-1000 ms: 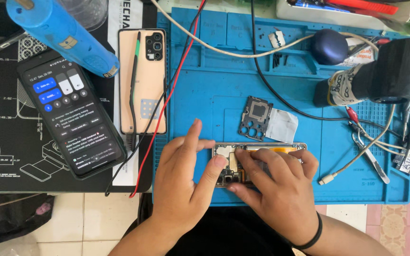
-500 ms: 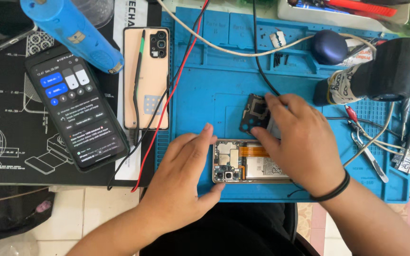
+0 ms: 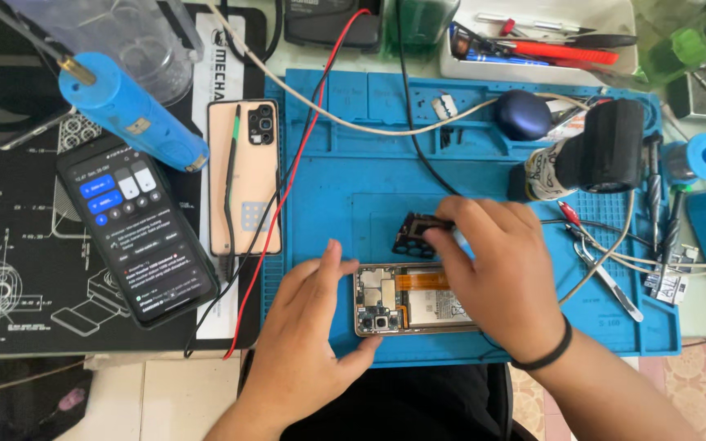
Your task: The person removes the camera module from a disassembled smartphone, places it aside, and uses a screwdriver to adjust internal components. They then use a prying tool to separate the phone's frame from the back panel and continue working on the internal assembly.
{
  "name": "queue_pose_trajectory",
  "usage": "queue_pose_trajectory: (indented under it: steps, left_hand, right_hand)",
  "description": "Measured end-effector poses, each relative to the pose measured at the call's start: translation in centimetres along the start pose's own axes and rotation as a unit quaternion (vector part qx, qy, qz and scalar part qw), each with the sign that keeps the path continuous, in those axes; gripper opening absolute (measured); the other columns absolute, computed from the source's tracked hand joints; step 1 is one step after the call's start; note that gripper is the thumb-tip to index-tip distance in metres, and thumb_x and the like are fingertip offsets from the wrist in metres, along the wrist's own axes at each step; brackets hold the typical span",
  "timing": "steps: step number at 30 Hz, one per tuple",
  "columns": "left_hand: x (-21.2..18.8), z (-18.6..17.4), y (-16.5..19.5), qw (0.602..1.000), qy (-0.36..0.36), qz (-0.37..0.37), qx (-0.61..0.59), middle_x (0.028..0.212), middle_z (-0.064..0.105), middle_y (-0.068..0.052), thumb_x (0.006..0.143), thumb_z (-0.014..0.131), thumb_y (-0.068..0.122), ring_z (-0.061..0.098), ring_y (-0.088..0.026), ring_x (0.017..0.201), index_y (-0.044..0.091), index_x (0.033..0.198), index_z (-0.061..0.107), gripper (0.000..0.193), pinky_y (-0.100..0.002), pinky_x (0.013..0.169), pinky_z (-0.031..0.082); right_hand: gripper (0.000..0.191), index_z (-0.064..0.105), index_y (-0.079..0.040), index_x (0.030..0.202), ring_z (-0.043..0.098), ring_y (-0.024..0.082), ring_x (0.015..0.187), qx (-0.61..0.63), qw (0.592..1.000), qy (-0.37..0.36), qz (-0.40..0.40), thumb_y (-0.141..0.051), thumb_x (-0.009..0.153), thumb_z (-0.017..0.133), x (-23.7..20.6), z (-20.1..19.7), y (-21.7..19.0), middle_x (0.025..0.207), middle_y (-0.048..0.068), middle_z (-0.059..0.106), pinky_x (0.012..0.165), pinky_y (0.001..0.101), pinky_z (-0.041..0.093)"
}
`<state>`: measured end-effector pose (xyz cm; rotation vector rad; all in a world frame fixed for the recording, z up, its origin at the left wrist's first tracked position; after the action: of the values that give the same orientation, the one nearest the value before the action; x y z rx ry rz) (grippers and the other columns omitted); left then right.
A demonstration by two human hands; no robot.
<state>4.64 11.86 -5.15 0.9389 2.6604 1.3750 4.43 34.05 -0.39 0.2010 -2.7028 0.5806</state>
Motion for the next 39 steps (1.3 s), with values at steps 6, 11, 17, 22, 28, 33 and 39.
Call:
queue_pose_trajectory:
  steps: [6,11,17,22,28,33,39]
  left_hand:
    - [-0.1,0.0,-0.4,1.000,-0.019,0.003,0.011,0.136,0.062,-0.015,0.066,0.091,0.021,0.052,-0.037,0.130,-0.005,0.156,0.020,0.117,-0.044,0.105,0.045]
    - [-0.3,-0.1,-0.5,1.000,-0.011,-0.009,-0.008,0.138,0.061,-0.014,0.068,0.092,0.022,0.052,-0.035,0.131,-0.003,0.158,0.018,0.120,-0.042,0.106,0.046]
    - [-0.4,-0.5,-1.1,0.999,-0.028,-0.014,-0.027,0.141,0.061,-0.014,0.069,0.092,0.022,0.051,-0.034,0.133,-0.001,0.160,0.015,0.121,-0.042,0.109,0.043]
    - [-0.4,-1.0,-1.4,0.999,-0.032,-0.005,-0.038,0.140,0.062,-0.014,0.072,0.090,0.023,0.051,-0.034,0.133,-0.002,0.160,0.015,0.119,-0.043,0.111,0.042]
    - [0.0,-1.3,-2.0,0.996,0.009,-0.047,-0.080,0.128,0.073,-0.010,0.088,0.075,0.009,0.061,-0.030,0.126,-0.001,0.162,0.017,0.094,-0.041,0.110,0.045]
    - [0.4,-0.5,-1.8,0.991,0.032,-0.099,-0.082,0.117,0.075,-0.009,0.090,0.072,0.005,0.064,-0.030,0.116,-0.002,0.160,0.022,0.086,-0.041,0.102,0.048]
    - [0.8,-0.2,-1.5,0.992,0.042,-0.101,-0.064,0.114,0.075,-0.009,0.087,0.072,0.002,0.064,-0.029,0.113,-0.002,0.159,0.027,0.085,-0.041,0.099,0.048]
  right_hand:
    - [0.017,0.071,-0.006,0.097,0.062,0.023,0.075,0.076,0.997,-0.020,0.001,-0.010,0.083,0.080,-1.0,-2.1,-1.4,0.076,0.004,0.068,0.079,0.0405,0.042]
    - [0.015,0.073,-0.005,0.093,0.071,0.016,0.065,0.247,0.936,-0.187,0.170,-0.013,0.082,0.079,-1.3,0.6,-0.4,0.070,0.003,0.075,0.062,0.0309,0.054]
    - [0.015,0.072,-0.005,0.087,0.069,0.019,0.057,0.253,0.900,-0.263,0.240,-0.016,0.079,0.079,-0.3,2.8,-0.7,0.066,0.006,0.075,0.054,0.0328,0.054]
    - [0.015,0.074,-0.009,0.081,0.066,0.022,0.058,0.143,0.961,-0.200,0.130,-0.020,0.076,0.082,0.3,3.4,-1.6,0.068,0.005,0.076,0.057,0.0351,0.051]
    - [0.014,0.074,-0.010,0.077,0.065,0.026,0.058,0.103,0.972,-0.190,0.089,-0.021,0.075,0.082,0.7,3.6,-1.8,0.068,0.005,0.075,0.059,0.0393,0.049]
    - [0.020,0.069,-0.008,0.076,0.065,0.029,0.058,0.094,0.971,-0.198,0.095,-0.024,0.076,0.081,1.2,3.9,-2.1,0.065,0.007,0.073,0.059,0.0419,0.050]
    - [0.023,0.067,-0.010,0.075,0.067,0.030,0.058,0.067,0.949,-0.276,0.137,-0.028,0.075,0.081,2.3,4.0,-1.8,0.058,0.006,0.069,0.061,0.0440,0.050]
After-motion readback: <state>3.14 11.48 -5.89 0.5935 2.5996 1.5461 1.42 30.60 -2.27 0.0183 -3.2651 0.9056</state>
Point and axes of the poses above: each hand's wrist, its own x-axis towards the middle knuckle, its own z-axis out of the palm, y = z × x, the point moved 1 cm from there along x, towards the middle knuckle
